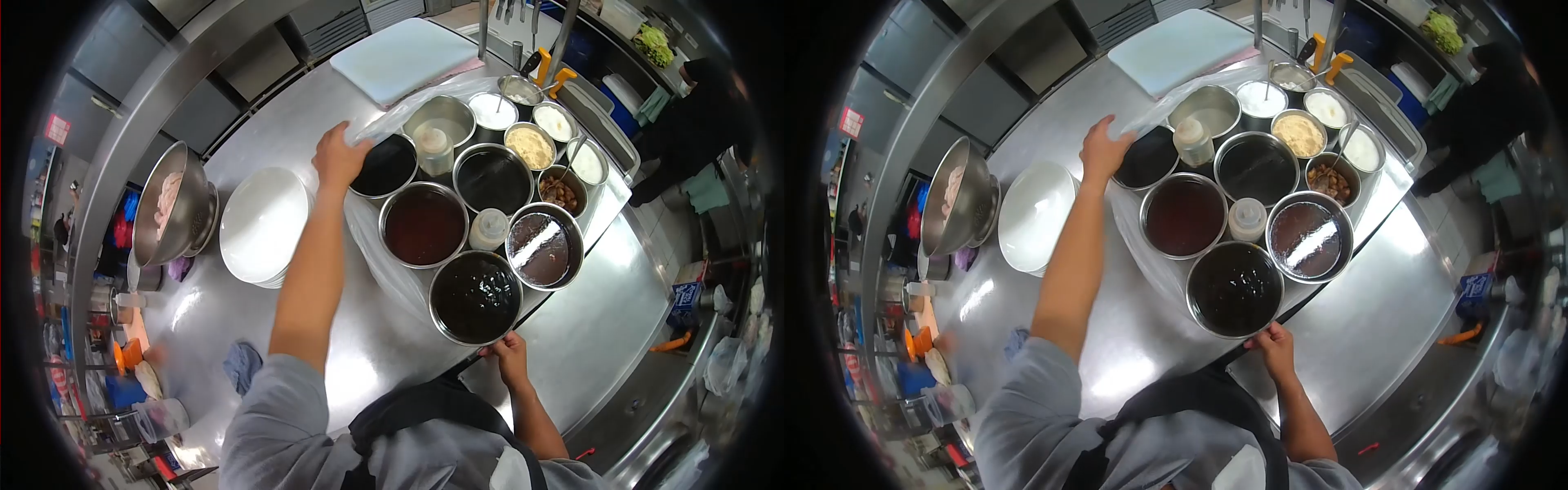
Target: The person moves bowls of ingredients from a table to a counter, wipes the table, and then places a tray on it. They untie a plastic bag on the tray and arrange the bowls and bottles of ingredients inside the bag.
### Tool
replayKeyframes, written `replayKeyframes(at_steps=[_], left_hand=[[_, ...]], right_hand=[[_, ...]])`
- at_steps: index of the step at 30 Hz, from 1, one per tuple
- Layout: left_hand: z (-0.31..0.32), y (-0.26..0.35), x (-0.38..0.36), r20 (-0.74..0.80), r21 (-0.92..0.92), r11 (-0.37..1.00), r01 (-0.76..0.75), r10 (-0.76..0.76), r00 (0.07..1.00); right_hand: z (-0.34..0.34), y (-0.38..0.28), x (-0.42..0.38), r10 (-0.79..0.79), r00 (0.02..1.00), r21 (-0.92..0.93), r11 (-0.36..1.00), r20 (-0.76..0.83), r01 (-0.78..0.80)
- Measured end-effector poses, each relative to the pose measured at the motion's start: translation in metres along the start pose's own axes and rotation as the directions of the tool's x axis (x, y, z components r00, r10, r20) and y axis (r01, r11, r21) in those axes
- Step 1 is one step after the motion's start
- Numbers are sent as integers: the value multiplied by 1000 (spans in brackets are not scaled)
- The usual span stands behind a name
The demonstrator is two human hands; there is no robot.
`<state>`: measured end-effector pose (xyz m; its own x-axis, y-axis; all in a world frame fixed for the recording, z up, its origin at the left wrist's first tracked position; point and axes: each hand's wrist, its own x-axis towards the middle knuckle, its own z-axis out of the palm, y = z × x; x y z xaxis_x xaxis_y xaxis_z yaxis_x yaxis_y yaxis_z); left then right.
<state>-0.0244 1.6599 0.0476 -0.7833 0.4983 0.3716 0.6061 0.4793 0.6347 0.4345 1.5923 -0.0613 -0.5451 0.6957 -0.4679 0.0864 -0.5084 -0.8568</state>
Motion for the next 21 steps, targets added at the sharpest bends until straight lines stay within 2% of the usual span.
replayKeyframes(at_steps=[1, 2, 4, 5, 6, 7, 8, 10, 12, 14, 15, 17, 18, 19, 20, 21], left_hand=[[2, 7, 5, 104, 288, 945, -153, 128, 986], [2, 12, 15, 101, 280, 946, -160, 137, 985], [11, -4, 44, 434, 253, 958, -139, 16, 901], [22, -22, 62, 404, 179, 968, -176, 91, 910], [22, -26, 71, 410, 172, 967, -186, 101, 907], [23, -31, 76, 384, 14, 1000, -10, 4, 923], [23, -36, 81, 377, -144, 976, 165, -100, 921], [36, -70, 84, 440, -132, 970, 205, -128, 889], [46, -76, 84, 494, -127, 963, 237, -146, 857], [47, -71, 76, 605, 142, 896, 420, -414, 680], [60, -88, 80, 614, 137, 898, 417, -408, 676], [85, -142, 91, 636, 257, 879, 402, -467, 614], [79, -140, 82, 621, 280, 937, 209, -343, 705], [74, -136, 75, 614, 299, 954, 1, -194, 765], [106, -198, 94, 679, 231, 972, -28, -141, 720], [96, -183, 89, 656, 133, 963, 234, -263, 707]], right_hand=[[2, -4, -1, 12, 1000, -4, 1000, -10, -12], [4, -8, 0, 18, 1000, -5, 1000, -24, -18], [4, -8, -1, 14, 999, -1, 1000, -29, -14], [3, -8, -1, 19, 1000, 2, 1000, -23, -19], [3, -8, 0, 15, 999, 7, 1000, -34, -15], [3, -7, 0, 28, 999, 21, 999, -40, -27], [4, -6, -1, 44, 998, 37, 998, -45, -42], [2, -5, -2, 57, 998, 62, 997, -38, -55], [-2, -4, 2, 57, 998, 84, 995, -31, -54], [-13, 3, 4, 79, 993, 32, 996, 89, -83], [-14, 2, 5, 79, 994, 31, 996, 78, -81], [-12, 1, 5, 101, 993, 64, 992, 60, -104], [-15, 3, 7, 98, 994, 70, 992, 38, -100], [-19, 7, 8, 103, 991, 40, 993, 89, -107], [-22, 9, 7, 110, 984, 11, 994, 137, -113], [-20, 1, 6, 129, 984, 0, 991, 124, -130]])
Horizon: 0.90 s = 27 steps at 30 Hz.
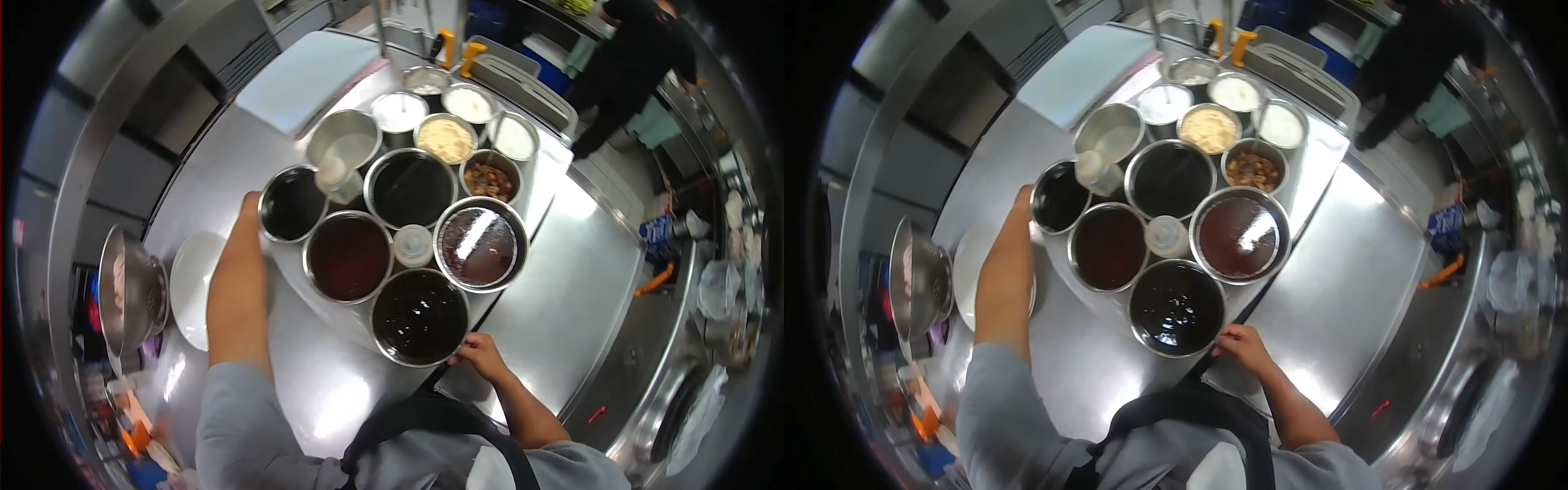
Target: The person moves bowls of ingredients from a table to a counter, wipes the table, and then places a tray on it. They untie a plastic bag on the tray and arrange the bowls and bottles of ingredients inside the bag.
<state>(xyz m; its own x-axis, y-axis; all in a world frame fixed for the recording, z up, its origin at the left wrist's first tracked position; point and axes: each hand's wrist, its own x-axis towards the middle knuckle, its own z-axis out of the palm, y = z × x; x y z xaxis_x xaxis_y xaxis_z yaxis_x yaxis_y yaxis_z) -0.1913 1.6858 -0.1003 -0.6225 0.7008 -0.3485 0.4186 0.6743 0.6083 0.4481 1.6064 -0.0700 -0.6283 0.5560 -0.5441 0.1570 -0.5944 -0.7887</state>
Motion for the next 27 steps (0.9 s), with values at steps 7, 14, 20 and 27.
replayKeyframes(at_steps=[7, 14, 20, 27], left_hand=[[-29, 85, -100, -125, -744, 652, 144, -348, 929], [-7, 132, -249, -514, -748, 501, -435, -24, 857], [56, 83, -388, -304, -659, 684, -313, 139, 942], [127, 114, -477, 597, -508, 838, -199, 510, 619]], right_hand=[[-86, -75, 21, -321, 852, 253, 858, -414, 447], [-120, -263, 114, -447, 691, 60, 815, -568, 576], [-141, -259, 173, -282, 773, -82, 954, -568, 288], [-144, -270, 184, -330, 683, -170, 941, -652, 293]])
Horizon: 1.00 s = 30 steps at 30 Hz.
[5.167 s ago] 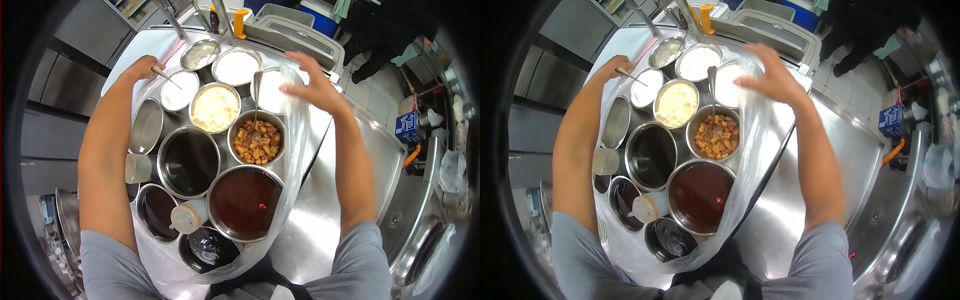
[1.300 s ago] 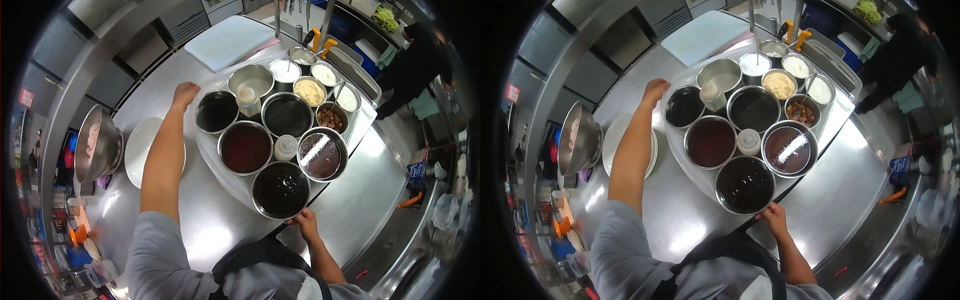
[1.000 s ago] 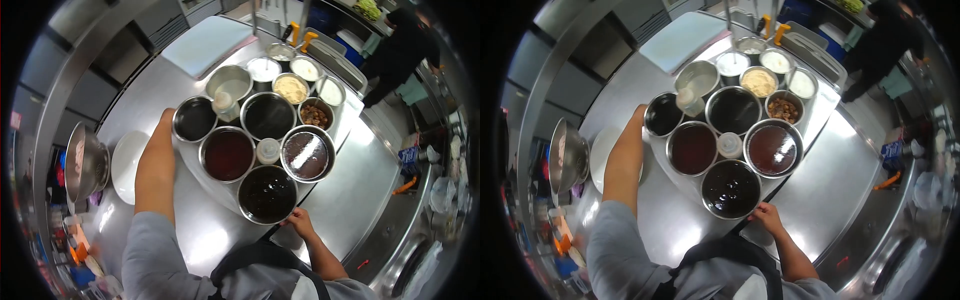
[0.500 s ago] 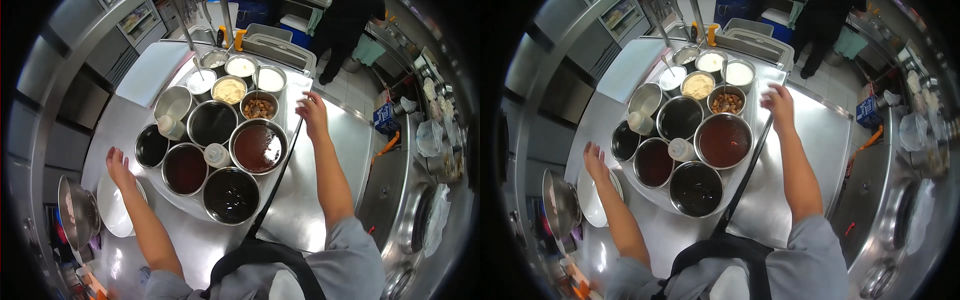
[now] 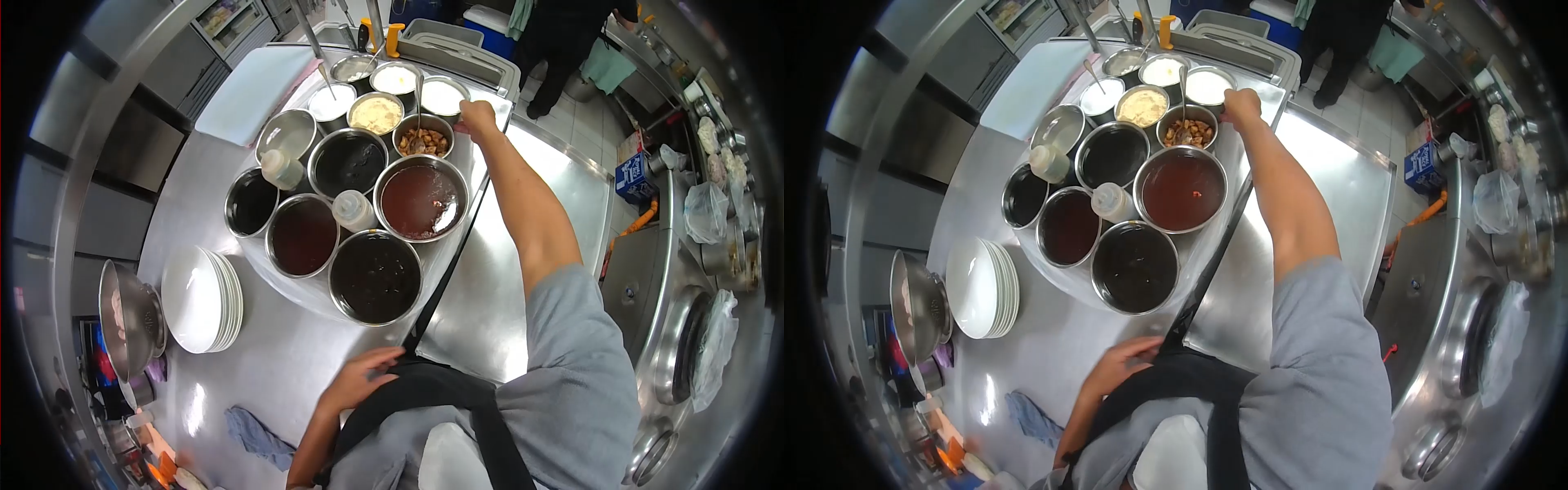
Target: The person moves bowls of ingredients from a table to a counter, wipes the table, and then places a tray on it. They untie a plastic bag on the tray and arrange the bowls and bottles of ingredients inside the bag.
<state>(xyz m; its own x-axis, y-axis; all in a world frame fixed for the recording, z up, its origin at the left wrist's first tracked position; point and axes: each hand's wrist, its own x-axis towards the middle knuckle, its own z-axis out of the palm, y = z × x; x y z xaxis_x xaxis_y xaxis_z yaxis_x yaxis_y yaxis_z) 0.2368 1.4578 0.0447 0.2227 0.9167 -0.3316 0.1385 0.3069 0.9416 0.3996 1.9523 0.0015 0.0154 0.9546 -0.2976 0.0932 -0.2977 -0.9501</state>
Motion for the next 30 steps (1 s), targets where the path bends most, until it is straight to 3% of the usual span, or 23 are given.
replayKeyframes(at_steps=[2, 4, 6, 7, 8, 11, 14, 18, 20, 22, 23, 28, 29, 30], left_hand=[[18, -3, 23, 70, 45, 996, -83, 80, 994], [30, -9, 40, 87, 257, 941, -221, 205, 975], [31, -12, 48, 57, 347, 915, -206, 199, 978], [33, -13, 48, 35, 438, 880, -186, 190, 981], [33, -13, 47, 37, 398, 902, -169, 169, 985], [37, -26, 44, 36, 479, 839, -259, 276, 961], [43, -39, 46, 13, 538, 752, -380, 444, 896], [45, -47, 43, 82, 576, 680, -454, 504, 860], [47, -48, 40, 112, 596, 646, -478, 522, 845], [47, -51, 36, 268, 674, 520, -524, 489, 830], [49, -54, 33, 276, 666, 524, -530, 487, 828], [53, -76, 23, 352, 754, 291, -590, 579, 735], [54, -81, 19, 350, 752, 291, -591, 584, 732], [54, -87, 18, 360, 762, 265, -591, 585, 727]], right_hand=[[-3, -5, -6, 11, 999, 37, 999, -44, -9], [-15, -14, -15, -18, 1000, 360, 933, -18, 23], [-35, -28, -31, -87, 996, 395, 915, -10, 84], [-47, -35, -48, -119, 992, 365, 922, -48, 128], [-61, -39, -65, -152, 984, 333, 927, -88, 173], [-107, -30, -119, -195, 973, 227, 949, -126, 220], [-145, 20, -182, -132, 971, 110, 982, -199, 156], [-170, 122, -281, -27, 976, -88, 996, -214, 8], [-165, 160, -327, 109, 971, -75, 989, -211, -128], [-149, 188, -366, 197, 960, 15, 980, -198, -198], [-142, 198, -383, 236, 957, 35, 972, -169, -233], [-104, 206, -433, 357, 932, 202, 919, -58, -340], [-109, 205, -436, 353, 933, 198, 921, -61, -336], [-122, 205, -434, 273, 958, -58, 959, -83, -278]])
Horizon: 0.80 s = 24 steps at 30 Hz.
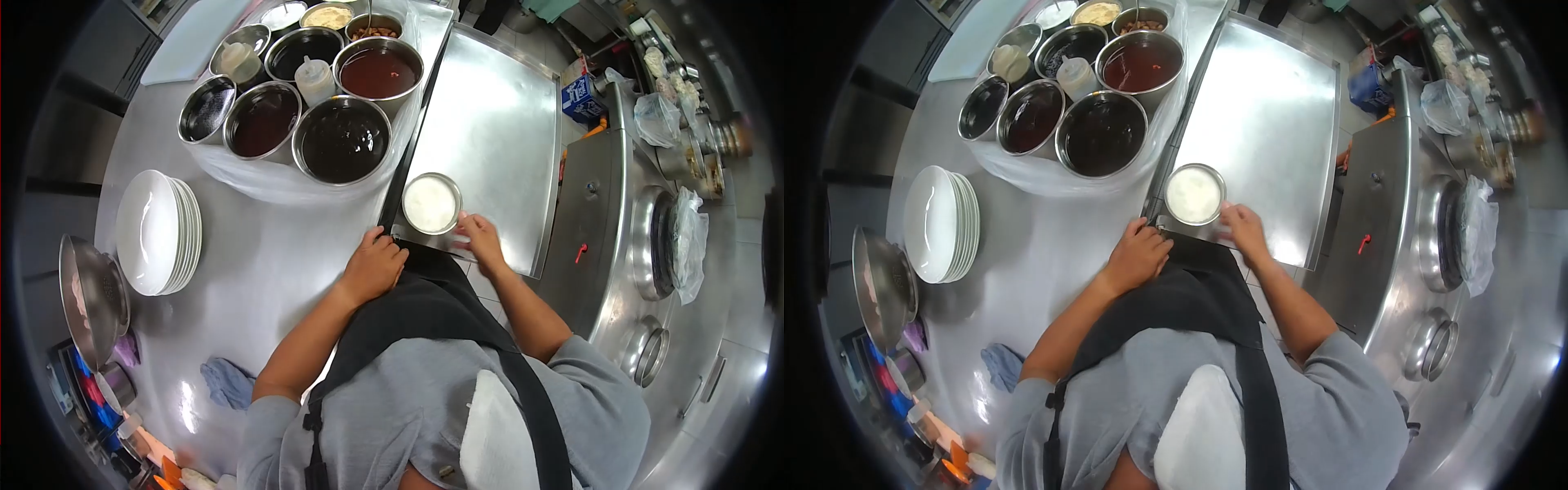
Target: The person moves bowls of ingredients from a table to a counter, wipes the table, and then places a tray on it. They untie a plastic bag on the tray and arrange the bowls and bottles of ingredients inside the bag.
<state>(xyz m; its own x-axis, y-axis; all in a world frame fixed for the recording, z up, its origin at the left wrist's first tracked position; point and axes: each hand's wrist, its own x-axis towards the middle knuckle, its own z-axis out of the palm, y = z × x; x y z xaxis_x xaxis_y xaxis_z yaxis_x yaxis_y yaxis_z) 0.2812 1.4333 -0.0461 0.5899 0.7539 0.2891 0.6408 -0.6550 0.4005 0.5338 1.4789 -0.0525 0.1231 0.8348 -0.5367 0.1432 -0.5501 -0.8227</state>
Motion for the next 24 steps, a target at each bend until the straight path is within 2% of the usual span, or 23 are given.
replayKeyframes(at_steps=[1, 2, 3, 5, 7, 9, 10, 11, 12, 15, 18, 20, 22, 24], left_hand=[[1, -1, -2, -1, 28, 1000, -12, 12, 1000], [-1, 0, 0, -11, 33, 999, -16, 17, 1000], [-3, 2, 1, -23, 45, 999, -12, 13, 1000], [-4, 5, 2, -49, 66, 998, 8, -5, 999], [2, 4, 0, 63, 157, 987, 19, -29, 998], [9, 1, -1, 41, 191, 981, 45, -54, 998], [16, -2, -1, 39, 205, 977, 66, -76, 996], [31, -8, -5, 51, 288, 957, 34, -50, 997], [25, -9, -4, 32, 296, 954, 46, -58, 998], [12, -7, 2, -41, 351, 925, 144, -139, 989], [16, -7, 2, 12, 272, 954, 122, -130, 991], [16, -12, 11, -62, 224, 965, 138, -128, 990], [20, -16, 17, -31, 252, 959, 129, -125, 992], [21, -21, 22, -1, 283, 952, 115, -120, 993]], right_hand=[[-17, 1, 6, -91, 996, -250, 964, -7, 86], [-39, 20, 22, -491, 868, -622, 704, -77, 343], [-64, 21, 28, -712, 699, -801, 457, -69, 386], [-99, 10, 22, -724, 624, -897, 434, -294, 81], [-144, 34, 38, -541, 729, -722, 686, -420, 93], [-171, 71, 59, -127, 788, -473, 852, -603, -224], [-175, 75, 57, -90, 818, -427, 882, -568, -200], [-186, 84, 65, -5, 843, -363, 904, -538, -226], [-197, 90, 73, 85, 860, -299, 917, -503, -265], [-186, 78, 67, 121, 830, -252, 920, -545, -300], [-181, 65, 57, 199, 843, -185, 926, -499, -328], [-180, 66, 55, 186, 828, -180, 929, -529, -324], [-182, 69, 59, 156, 827, -320, 871, -540, -373], [-181, 74, 61, 142, 832, -340, 865, -537, -368]])
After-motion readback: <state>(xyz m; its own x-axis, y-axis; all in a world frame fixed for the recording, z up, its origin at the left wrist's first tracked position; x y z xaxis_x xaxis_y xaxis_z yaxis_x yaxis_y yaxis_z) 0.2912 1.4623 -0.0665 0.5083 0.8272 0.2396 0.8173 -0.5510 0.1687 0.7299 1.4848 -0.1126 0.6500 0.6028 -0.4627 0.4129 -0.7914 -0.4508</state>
